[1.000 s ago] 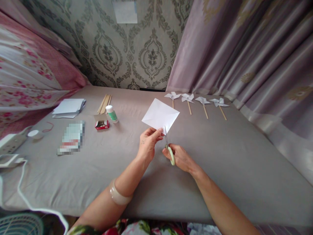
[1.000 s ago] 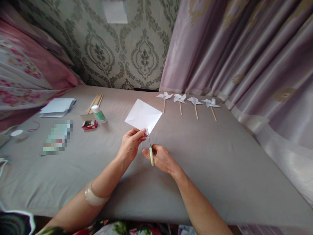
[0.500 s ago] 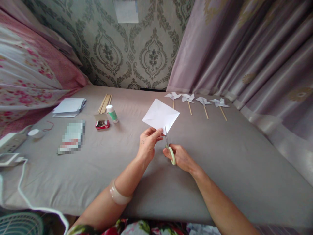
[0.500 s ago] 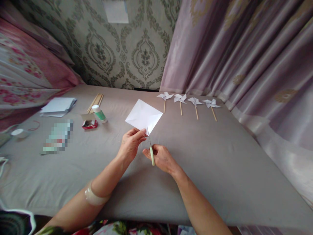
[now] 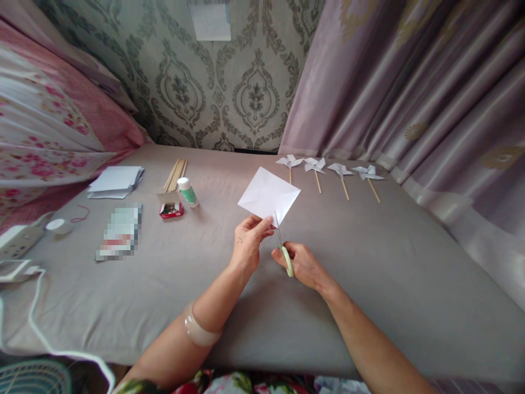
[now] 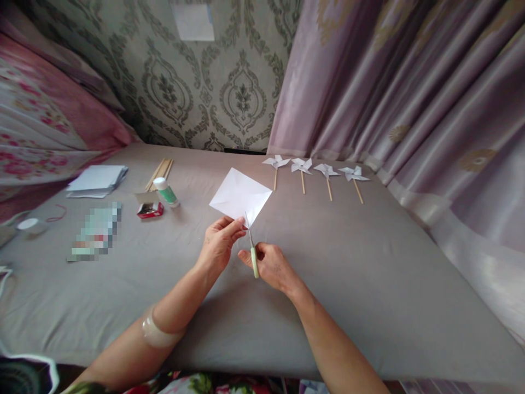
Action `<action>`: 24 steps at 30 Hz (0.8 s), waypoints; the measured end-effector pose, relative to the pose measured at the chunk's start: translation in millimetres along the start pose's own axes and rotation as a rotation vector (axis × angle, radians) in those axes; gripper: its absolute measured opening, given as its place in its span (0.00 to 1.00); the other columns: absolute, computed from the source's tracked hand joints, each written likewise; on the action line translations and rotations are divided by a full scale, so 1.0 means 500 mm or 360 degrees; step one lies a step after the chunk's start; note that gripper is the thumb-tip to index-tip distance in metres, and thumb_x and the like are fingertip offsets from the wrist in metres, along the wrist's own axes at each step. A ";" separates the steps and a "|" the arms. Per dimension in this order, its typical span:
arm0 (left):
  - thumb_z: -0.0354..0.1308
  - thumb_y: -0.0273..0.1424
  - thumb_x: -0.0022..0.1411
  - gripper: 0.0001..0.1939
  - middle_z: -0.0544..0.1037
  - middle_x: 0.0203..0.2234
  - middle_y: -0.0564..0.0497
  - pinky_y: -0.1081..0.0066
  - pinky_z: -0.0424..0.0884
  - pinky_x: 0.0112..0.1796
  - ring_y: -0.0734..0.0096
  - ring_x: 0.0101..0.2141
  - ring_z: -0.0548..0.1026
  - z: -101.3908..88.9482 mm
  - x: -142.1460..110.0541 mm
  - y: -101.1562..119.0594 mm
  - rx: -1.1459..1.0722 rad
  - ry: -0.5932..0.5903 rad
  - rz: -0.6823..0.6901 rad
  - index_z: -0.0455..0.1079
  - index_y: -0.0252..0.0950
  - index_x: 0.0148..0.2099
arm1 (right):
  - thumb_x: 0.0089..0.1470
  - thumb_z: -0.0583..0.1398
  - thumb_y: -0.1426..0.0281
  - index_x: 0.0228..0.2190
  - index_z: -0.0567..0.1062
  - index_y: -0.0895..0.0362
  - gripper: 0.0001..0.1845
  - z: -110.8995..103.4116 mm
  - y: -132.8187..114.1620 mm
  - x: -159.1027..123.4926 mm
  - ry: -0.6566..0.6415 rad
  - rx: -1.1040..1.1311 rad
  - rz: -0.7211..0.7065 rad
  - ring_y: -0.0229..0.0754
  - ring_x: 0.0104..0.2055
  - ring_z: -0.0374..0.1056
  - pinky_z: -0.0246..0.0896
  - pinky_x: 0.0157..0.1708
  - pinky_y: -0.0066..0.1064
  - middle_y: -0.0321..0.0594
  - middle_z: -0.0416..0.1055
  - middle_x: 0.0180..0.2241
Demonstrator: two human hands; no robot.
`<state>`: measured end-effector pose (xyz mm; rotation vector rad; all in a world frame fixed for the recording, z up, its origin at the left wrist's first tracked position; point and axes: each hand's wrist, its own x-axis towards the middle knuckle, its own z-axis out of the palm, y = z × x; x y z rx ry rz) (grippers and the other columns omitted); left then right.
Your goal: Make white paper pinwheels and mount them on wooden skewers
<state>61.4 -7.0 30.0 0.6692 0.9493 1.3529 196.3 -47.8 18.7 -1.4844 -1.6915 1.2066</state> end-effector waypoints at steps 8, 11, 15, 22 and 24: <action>0.69 0.34 0.41 0.13 0.73 0.20 0.53 0.77 0.68 0.28 0.79 0.23 0.71 0.003 -0.002 0.002 -0.0021 0.0024 -0.0026 0.71 0.31 0.25 | 0.46 0.60 0.50 0.18 0.62 0.57 0.25 0.005 -0.002 0.002 0.0045 -0.0028 0.0016 0.31 0.21 0.47 0.43 0.20 0.26 0.28 0.53 0.17; 0.70 0.34 0.41 0.13 0.73 0.20 0.53 0.77 0.68 0.28 0.79 0.23 0.71 0.001 0.000 0.002 -0.0023 0.0033 -0.0027 0.71 0.31 0.25 | 0.46 0.60 0.50 0.17 0.62 0.57 0.25 0.008 0.000 0.005 0.0063 -0.0042 0.0016 0.31 0.21 0.47 0.43 0.20 0.26 0.28 0.53 0.17; 0.69 0.34 0.41 0.14 0.73 0.20 0.53 0.77 0.68 0.28 0.79 0.23 0.71 -0.002 0.001 0.003 -0.0017 0.0043 -0.0031 0.70 0.31 0.24 | 0.46 0.61 0.51 0.17 0.62 0.57 0.24 0.011 0.005 0.007 0.0086 -0.0012 0.0055 0.31 0.21 0.48 0.43 0.20 0.26 0.29 0.53 0.17; 0.70 0.34 0.41 0.14 0.74 0.20 0.52 0.78 0.67 0.28 0.79 0.23 0.71 -0.002 0.001 0.006 -0.0029 0.0035 -0.0053 0.69 0.31 0.23 | 0.44 0.62 0.53 0.16 0.63 0.58 0.23 0.015 0.001 0.007 0.0152 0.0023 0.0105 0.31 0.22 0.48 0.42 0.20 0.26 0.29 0.51 0.17; 0.70 0.34 0.41 0.14 0.74 0.19 0.52 0.78 0.67 0.28 0.79 0.23 0.71 -0.001 0.001 0.008 -0.0041 0.0035 -0.0060 0.69 0.31 0.23 | 0.44 0.62 0.54 0.15 0.62 0.58 0.23 0.016 0.002 0.008 0.0176 0.0018 0.0109 0.31 0.22 0.47 0.42 0.20 0.26 0.29 0.51 0.17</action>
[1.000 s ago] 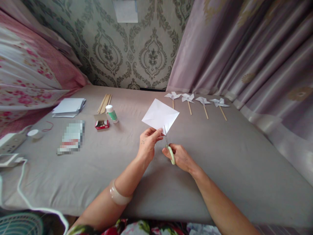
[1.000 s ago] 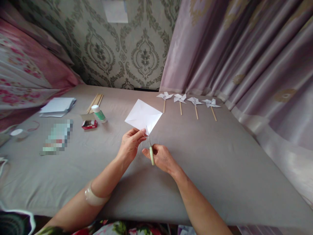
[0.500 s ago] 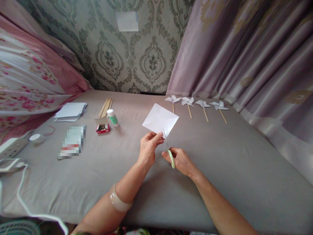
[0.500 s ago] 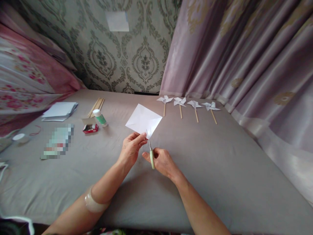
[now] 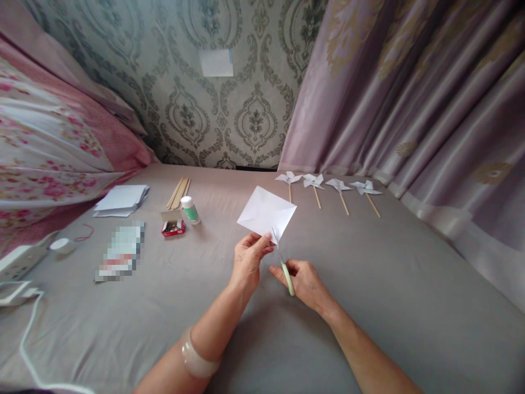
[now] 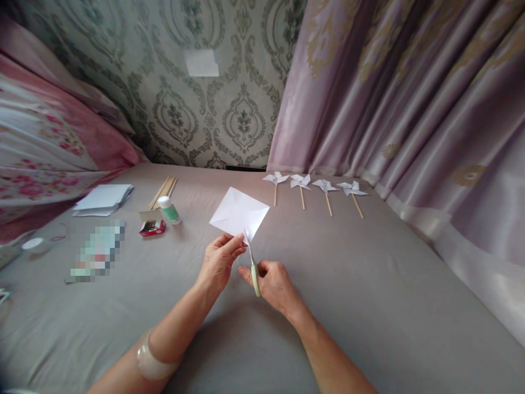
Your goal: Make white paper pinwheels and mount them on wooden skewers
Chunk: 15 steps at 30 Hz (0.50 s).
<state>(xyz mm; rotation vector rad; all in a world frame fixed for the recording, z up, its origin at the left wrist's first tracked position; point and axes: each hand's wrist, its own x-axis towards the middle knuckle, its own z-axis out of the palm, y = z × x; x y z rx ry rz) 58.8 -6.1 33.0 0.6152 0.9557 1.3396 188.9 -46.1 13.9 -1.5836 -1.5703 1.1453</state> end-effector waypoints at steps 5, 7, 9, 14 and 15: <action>0.70 0.34 0.40 0.14 0.74 0.20 0.52 0.78 0.67 0.29 0.80 0.23 0.71 -0.001 0.002 0.000 -0.0020 -0.0011 -0.0004 0.69 0.31 0.23 | 0.44 0.62 0.56 0.14 0.61 0.57 0.22 0.003 0.005 0.002 0.0062 -0.0029 -0.0025 0.31 0.22 0.46 0.41 0.21 0.26 0.29 0.49 0.16; 0.70 0.34 0.41 0.14 0.74 0.20 0.52 0.78 0.68 0.29 0.79 0.23 0.71 -0.002 0.003 -0.002 -0.0022 -0.0022 -0.0002 0.69 0.31 0.23 | 0.44 0.61 0.57 0.14 0.61 0.57 0.22 0.004 0.005 0.003 0.0087 -0.0051 -0.0019 0.31 0.22 0.46 0.40 0.21 0.27 0.29 0.48 0.16; 0.70 0.34 0.41 0.14 0.74 0.20 0.52 0.78 0.68 0.29 0.79 0.23 0.71 -0.002 0.004 -0.003 -0.0024 -0.0028 -0.0002 0.69 0.31 0.23 | 0.44 0.61 0.58 0.13 0.60 0.57 0.21 0.005 0.004 0.003 0.0106 -0.0075 -0.0008 0.31 0.21 0.45 0.40 0.20 0.27 0.29 0.48 0.16; 0.70 0.34 0.40 0.14 0.74 0.20 0.52 0.78 0.68 0.29 0.79 0.23 0.71 -0.001 0.003 -0.002 -0.0017 -0.0024 -0.0013 0.69 0.31 0.23 | 0.45 0.58 0.59 0.13 0.59 0.57 0.20 0.007 0.004 0.003 0.0135 -0.0112 -0.0012 0.31 0.21 0.45 0.40 0.20 0.27 0.29 0.46 0.16; 0.70 0.34 0.40 0.14 0.74 0.20 0.52 0.77 0.68 0.29 0.79 0.23 0.71 0.000 0.003 -0.001 -0.0016 -0.0022 -0.0014 0.69 0.31 0.23 | 0.45 0.58 0.59 0.13 0.59 0.57 0.20 0.008 0.005 0.003 0.0139 -0.0124 -0.0011 0.31 0.21 0.45 0.40 0.20 0.27 0.29 0.46 0.16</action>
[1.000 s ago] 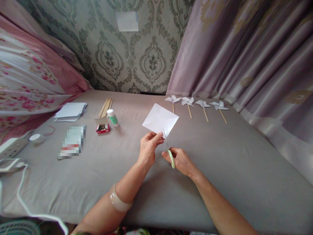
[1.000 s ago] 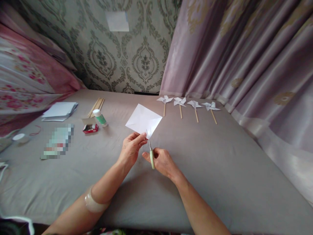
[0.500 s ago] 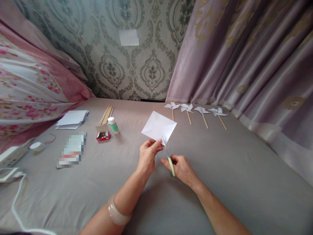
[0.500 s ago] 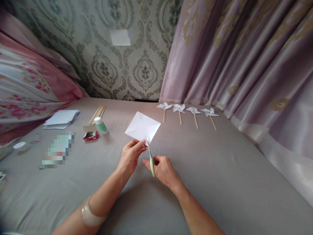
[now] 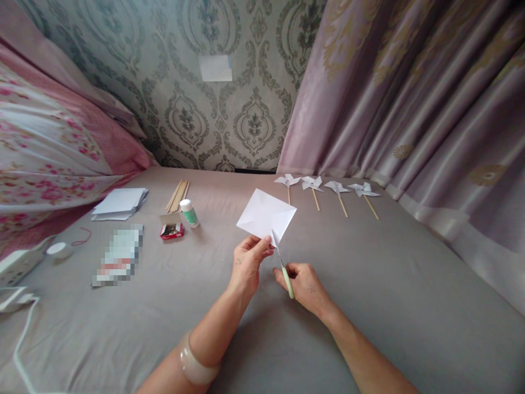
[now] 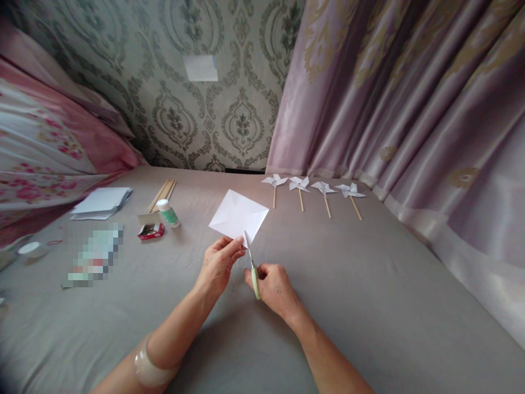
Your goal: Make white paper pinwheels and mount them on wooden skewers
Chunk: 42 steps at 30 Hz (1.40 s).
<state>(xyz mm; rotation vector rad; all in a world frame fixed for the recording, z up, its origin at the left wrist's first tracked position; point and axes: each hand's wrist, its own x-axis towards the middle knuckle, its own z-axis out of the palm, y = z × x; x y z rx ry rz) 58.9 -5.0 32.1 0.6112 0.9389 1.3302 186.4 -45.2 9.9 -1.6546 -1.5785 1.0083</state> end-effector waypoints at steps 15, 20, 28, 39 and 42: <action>0.70 0.33 0.40 0.12 0.73 0.18 0.53 0.77 0.65 0.27 0.79 0.22 0.70 0.012 -0.012 0.003 0.0063 -0.0095 -0.0063 0.72 0.31 0.24 | 0.44 0.60 0.60 0.15 0.63 0.58 0.18 -0.010 -0.009 0.001 0.0003 0.0145 0.0043 0.32 0.21 0.50 0.45 0.20 0.26 0.29 0.53 0.16; 0.69 0.32 0.41 0.11 0.73 0.17 0.53 0.76 0.63 0.26 0.80 0.20 0.67 0.013 -0.017 -0.006 0.0103 -0.0176 -0.0071 0.72 0.31 0.24 | 0.45 0.60 0.61 0.18 0.66 0.58 0.14 -0.014 -0.010 0.001 0.0001 0.0176 -0.0019 0.33 0.22 0.53 0.48 0.22 0.26 0.31 0.58 0.16; 0.68 0.31 0.41 0.10 0.72 0.17 0.53 0.75 0.61 0.26 0.80 0.20 0.66 0.016 -0.023 -0.009 0.0161 -0.0187 -0.0080 0.70 0.32 0.22 | 0.45 0.58 0.64 0.23 0.70 0.59 0.10 -0.019 -0.014 -0.001 -0.0031 0.0227 -0.0060 0.36 0.23 0.58 0.53 0.24 0.26 0.34 0.64 0.20; 0.68 0.31 0.41 0.10 0.72 0.17 0.53 0.75 0.61 0.26 0.79 0.20 0.66 0.019 -0.024 -0.005 0.0157 -0.0176 -0.0088 0.71 0.32 0.22 | 0.43 0.57 0.61 0.17 0.64 0.57 0.14 -0.019 -0.018 -0.002 0.0082 0.0171 -0.0016 0.33 0.21 0.51 0.47 0.20 0.26 0.31 0.56 0.16; 0.68 0.31 0.41 0.10 0.72 0.17 0.53 0.75 0.61 0.26 0.79 0.20 0.66 0.019 -0.025 -0.004 0.0152 -0.0174 -0.0088 0.71 0.32 0.23 | 0.43 0.58 0.61 0.16 0.62 0.57 0.15 -0.019 -0.018 -0.002 0.0096 0.0170 0.0006 0.33 0.21 0.50 0.46 0.20 0.26 0.31 0.54 0.16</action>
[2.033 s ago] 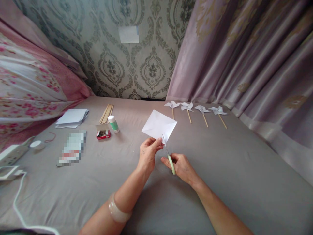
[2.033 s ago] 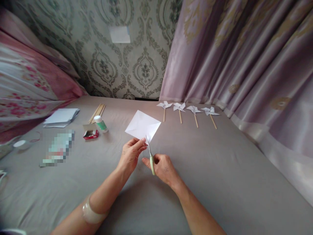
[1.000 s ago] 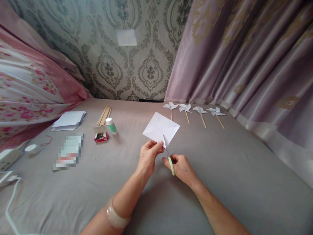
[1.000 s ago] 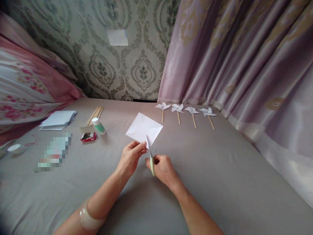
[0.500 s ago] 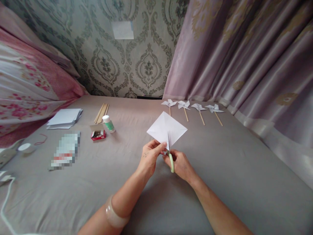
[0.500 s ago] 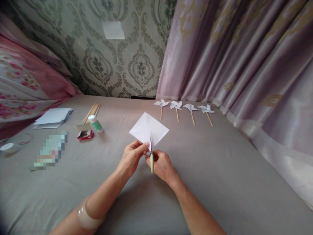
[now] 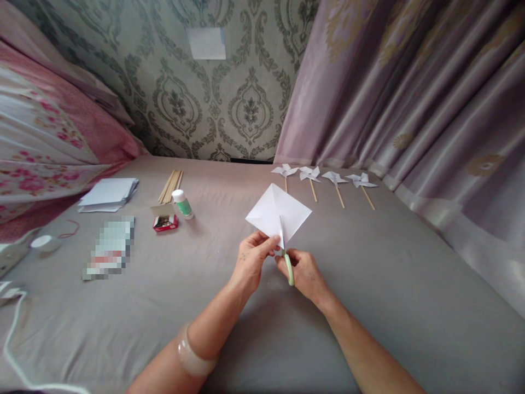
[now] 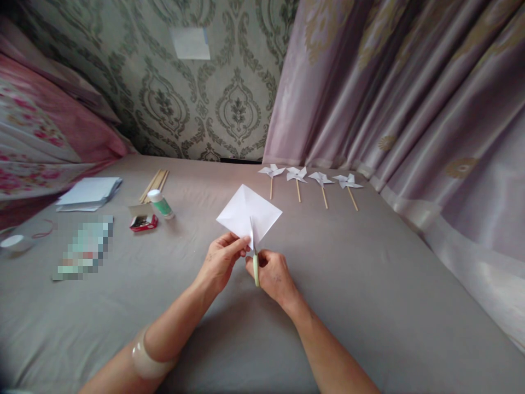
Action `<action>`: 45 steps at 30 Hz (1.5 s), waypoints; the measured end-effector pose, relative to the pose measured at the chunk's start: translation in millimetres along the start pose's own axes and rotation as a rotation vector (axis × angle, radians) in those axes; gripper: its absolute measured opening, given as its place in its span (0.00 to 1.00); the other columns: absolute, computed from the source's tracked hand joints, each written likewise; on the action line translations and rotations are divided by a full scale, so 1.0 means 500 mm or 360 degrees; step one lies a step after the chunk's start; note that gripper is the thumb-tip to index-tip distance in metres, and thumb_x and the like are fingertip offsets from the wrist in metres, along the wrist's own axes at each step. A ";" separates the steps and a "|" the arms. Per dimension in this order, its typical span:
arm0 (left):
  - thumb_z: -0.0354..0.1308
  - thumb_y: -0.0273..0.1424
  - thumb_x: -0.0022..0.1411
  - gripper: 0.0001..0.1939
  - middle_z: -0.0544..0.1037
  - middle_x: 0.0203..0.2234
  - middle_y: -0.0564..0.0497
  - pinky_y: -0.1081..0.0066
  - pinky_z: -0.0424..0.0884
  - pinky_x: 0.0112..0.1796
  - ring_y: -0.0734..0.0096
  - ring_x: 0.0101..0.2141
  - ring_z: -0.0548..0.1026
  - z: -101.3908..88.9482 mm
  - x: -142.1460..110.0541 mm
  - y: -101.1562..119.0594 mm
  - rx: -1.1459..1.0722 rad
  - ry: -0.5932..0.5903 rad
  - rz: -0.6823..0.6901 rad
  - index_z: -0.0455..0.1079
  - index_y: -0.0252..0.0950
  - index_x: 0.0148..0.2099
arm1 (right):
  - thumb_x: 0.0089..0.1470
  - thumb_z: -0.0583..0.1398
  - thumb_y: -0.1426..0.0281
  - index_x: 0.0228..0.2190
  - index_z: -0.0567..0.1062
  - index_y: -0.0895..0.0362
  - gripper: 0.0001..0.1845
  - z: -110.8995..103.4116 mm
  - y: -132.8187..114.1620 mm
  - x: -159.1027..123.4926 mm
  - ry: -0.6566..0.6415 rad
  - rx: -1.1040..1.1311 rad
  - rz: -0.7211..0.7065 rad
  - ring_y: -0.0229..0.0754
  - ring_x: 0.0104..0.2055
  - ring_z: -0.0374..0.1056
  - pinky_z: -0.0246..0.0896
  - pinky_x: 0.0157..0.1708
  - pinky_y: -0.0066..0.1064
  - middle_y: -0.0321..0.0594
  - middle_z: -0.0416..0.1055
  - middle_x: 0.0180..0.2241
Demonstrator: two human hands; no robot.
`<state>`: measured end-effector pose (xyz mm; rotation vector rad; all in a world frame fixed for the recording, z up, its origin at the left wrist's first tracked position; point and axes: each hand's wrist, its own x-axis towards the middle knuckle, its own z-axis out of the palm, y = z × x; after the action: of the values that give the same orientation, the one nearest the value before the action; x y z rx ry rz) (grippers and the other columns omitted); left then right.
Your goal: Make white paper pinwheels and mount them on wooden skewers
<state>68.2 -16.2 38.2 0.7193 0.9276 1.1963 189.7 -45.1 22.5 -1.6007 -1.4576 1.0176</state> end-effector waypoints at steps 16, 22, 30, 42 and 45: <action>0.68 0.31 0.41 0.11 0.73 0.19 0.52 0.76 0.62 0.26 0.80 0.21 0.67 -0.005 0.005 -0.001 -0.0025 0.0006 0.0007 0.71 0.31 0.24 | 0.42 0.58 0.60 0.13 0.60 0.56 0.17 -0.001 0.001 0.001 -0.0010 -0.0001 0.0034 0.32 0.20 0.46 0.43 0.20 0.27 0.30 0.50 0.16; 0.68 0.38 0.43 0.15 0.73 0.19 0.51 0.76 0.62 0.25 0.78 0.22 0.69 -0.019 0.018 -0.002 -0.0070 0.0077 0.0004 0.70 0.32 0.25 | 0.44 0.57 0.57 0.13 0.61 0.56 0.19 0.006 0.014 0.006 -0.0027 -0.0033 0.0055 0.31 0.19 0.47 0.41 0.18 0.27 0.29 0.51 0.14; 0.70 0.37 0.39 0.16 0.68 0.16 0.55 0.78 0.57 0.20 0.81 0.19 0.65 -0.039 0.041 -0.008 -0.0054 0.0097 -0.0028 0.70 0.32 0.26 | 0.45 0.58 0.57 0.13 0.65 0.58 0.20 0.013 0.024 0.014 -0.0094 -0.0035 0.0077 0.31 0.17 0.50 0.44 0.18 0.26 0.31 0.57 0.12; 0.71 0.38 0.36 0.19 0.71 0.18 0.54 0.77 0.67 0.28 0.78 0.23 0.71 -0.056 0.059 -0.007 -0.0229 0.0184 0.0143 0.66 0.32 0.24 | 0.45 0.59 0.53 0.15 0.64 0.58 0.23 -0.064 -0.011 -0.041 -0.0710 -0.0278 0.0128 0.31 0.17 0.50 0.43 0.16 0.24 0.31 0.58 0.14; 0.70 0.39 0.35 0.20 0.71 0.19 0.54 0.76 0.67 0.30 0.78 0.24 0.72 -0.059 0.064 -0.009 -0.0241 0.0212 0.0150 0.67 0.32 0.24 | 0.39 0.62 0.49 0.13 0.65 0.58 0.26 -0.109 0.003 -0.062 -0.0578 -0.0506 0.0242 0.31 0.16 0.49 0.40 0.16 0.26 0.32 0.57 0.12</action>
<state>46.9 13.4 14.0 0.5719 0.9096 1.3956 238.6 -76.4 46.7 -1.8412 -1.8365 1.2635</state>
